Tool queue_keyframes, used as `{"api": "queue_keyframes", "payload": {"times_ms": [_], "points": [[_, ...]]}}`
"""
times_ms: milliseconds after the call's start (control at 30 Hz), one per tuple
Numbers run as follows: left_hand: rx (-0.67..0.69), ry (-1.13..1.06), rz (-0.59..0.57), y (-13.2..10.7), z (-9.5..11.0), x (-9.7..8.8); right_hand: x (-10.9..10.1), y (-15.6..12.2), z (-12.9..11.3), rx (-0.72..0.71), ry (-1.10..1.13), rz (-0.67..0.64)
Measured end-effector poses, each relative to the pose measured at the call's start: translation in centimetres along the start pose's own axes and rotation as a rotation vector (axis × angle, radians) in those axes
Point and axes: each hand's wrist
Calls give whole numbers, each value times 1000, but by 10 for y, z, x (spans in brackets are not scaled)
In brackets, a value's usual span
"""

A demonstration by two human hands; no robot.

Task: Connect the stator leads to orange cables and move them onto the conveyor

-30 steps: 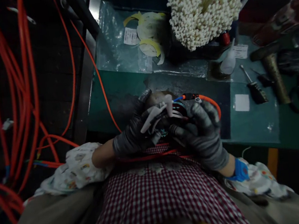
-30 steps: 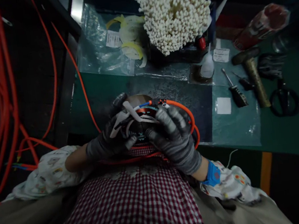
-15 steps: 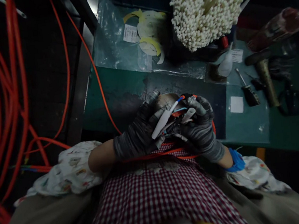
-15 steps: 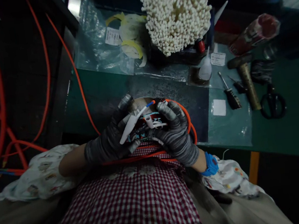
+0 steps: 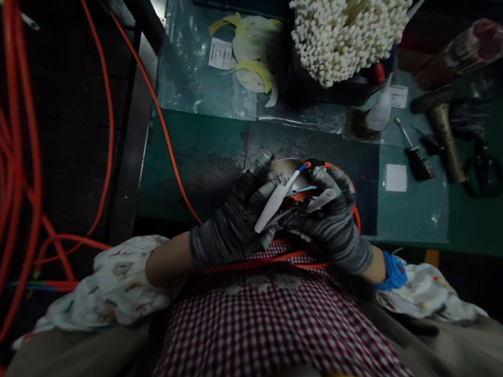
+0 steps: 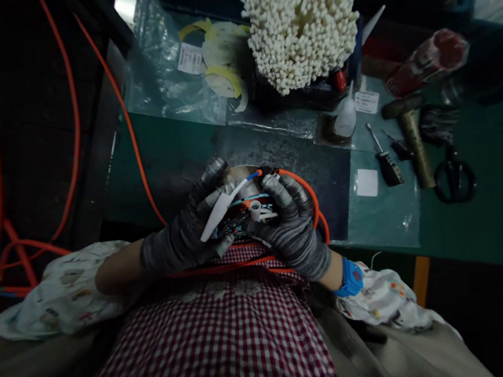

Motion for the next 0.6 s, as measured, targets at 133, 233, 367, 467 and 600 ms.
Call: {"api": "queue_keyframes", "payload": {"times_ms": [133,233,367,467,600], "points": [[9,23,-25,1,-1,-1,2,-9,7,31,20,-5],[25,23,-61,3,0,-2,4,-18,18,109,118,-33],[0,32,-85,3,-5,2,9,-28,29,241,152,-31],[58,5,-62,0,-13,7,9,-29,31,294,216,-58],[64,-13,-69,-2,-17,5,5,-24,26,334,295,-95]]}}
Point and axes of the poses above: each hand's wrist, its own y-axis towards the middle knuckle, its own x-axis out of the palm, z = x × y, and after that the axes turned 8 degrees about -y, right-handed
